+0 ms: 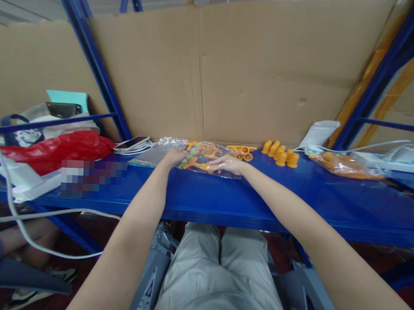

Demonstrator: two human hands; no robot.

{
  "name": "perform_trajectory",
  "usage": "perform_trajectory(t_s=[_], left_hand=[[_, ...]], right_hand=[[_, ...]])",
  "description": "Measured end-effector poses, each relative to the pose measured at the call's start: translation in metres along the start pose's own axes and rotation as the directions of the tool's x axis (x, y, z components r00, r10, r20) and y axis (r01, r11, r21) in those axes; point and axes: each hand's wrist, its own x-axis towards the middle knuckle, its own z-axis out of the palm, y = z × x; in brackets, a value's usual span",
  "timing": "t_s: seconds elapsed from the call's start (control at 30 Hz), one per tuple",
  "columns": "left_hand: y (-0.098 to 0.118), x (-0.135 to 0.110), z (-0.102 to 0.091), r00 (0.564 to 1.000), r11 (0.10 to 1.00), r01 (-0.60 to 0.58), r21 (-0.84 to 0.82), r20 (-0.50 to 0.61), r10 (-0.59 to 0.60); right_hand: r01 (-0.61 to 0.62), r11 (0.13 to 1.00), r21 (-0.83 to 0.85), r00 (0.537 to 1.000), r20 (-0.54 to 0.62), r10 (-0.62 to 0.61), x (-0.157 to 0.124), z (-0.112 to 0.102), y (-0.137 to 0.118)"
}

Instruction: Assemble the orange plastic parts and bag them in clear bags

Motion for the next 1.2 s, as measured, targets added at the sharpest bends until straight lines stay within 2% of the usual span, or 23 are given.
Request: perform_trajectory(t_s=[0.1, 0.3, 0.4, 0.5, 0.57, 0.63, 0.77, 0.87, 0.93, 1.1, 1.2], left_hand=[[0.001, -0.001, 0.001, 0.984, 0.977, -0.055, 0.208, -0.154, 0.088], [0.004, -0.003, 0.003, 0.987, 0.896, -0.072, 0.438, -0.096, 0.126], [0.002, -0.003, 0.003, 0.99, 0.871, -0.069, 0.487, -0.077, 0.122], [0.0, -0.002, 0.004, 0.975, 0.884, -0.075, 0.461, -0.152, 0.162], [0.0, -0.001, 0.007, 0.931, 0.904, -0.109, 0.413, -0.276, 0.238], [0.002, 0.0, 0.014, 0.862, 0.909, -0.203, 0.365, -0.373, 0.343], [0.01, 0.006, 0.037, 0.73, 0.797, -0.48, 0.368, -0.337, 0.595], [0.011, 0.013, 0.052, 0.675, 0.727, -0.562, 0.394, -0.289, 0.679], [0.009, 0.019, 0.059, 0.688, 0.717, -0.567, 0.405, -0.247, 0.683], [0.001, 0.027, 0.066, 0.788, 0.768, -0.467, 0.438, -0.187, 0.586], [0.001, 0.028, 0.068, 0.804, 0.768, -0.433, 0.472, -0.183, 0.566]], right_hand=[[0.014, 0.999, -0.031, 1.0, 0.012, -0.014, 0.002, 0.0, 0.002], [0.041, 0.995, -0.086, 0.997, 0.061, -0.035, 0.002, 0.0, 0.003], [0.025, 0.997, -0.078, 0.998, 0.066, -0.02, 0.001, 0.0, 0.001], [0.002, 0.998, -0.058, 0.999, 0.044, 0.001, 0.0, 0.002, 0.0], [-0.007, 0.999, -0.044, 1.0, 0.03, 0.009, 0.001, 0.003, 0.001], [-0.009, 1.0, -0.023, 1.0, 0.025, 0.01, 0.003, 0.004, 0.002], [-0.024, 0.999, 0.036, 0.999, 0.027, 0.023, 0.006, 0.005, 0.004], [-0.04, 0.998, 0.058, 0.999, 0.026, 0.039, 0.006, 0.009, 0.001], [-0.047, 0.998, 0.05, 0.999, 0.019, 0.046, 0.004, 0.012, -0.002], [-0.071, 0.995, 0.066, 0.997, 0.026, 0.069, -0.002, 0.014, -0.011], [-0.083, 0.996, 0.043, 0.996, 0.023, 0.082, -0.006, 0.007, -0.017]])
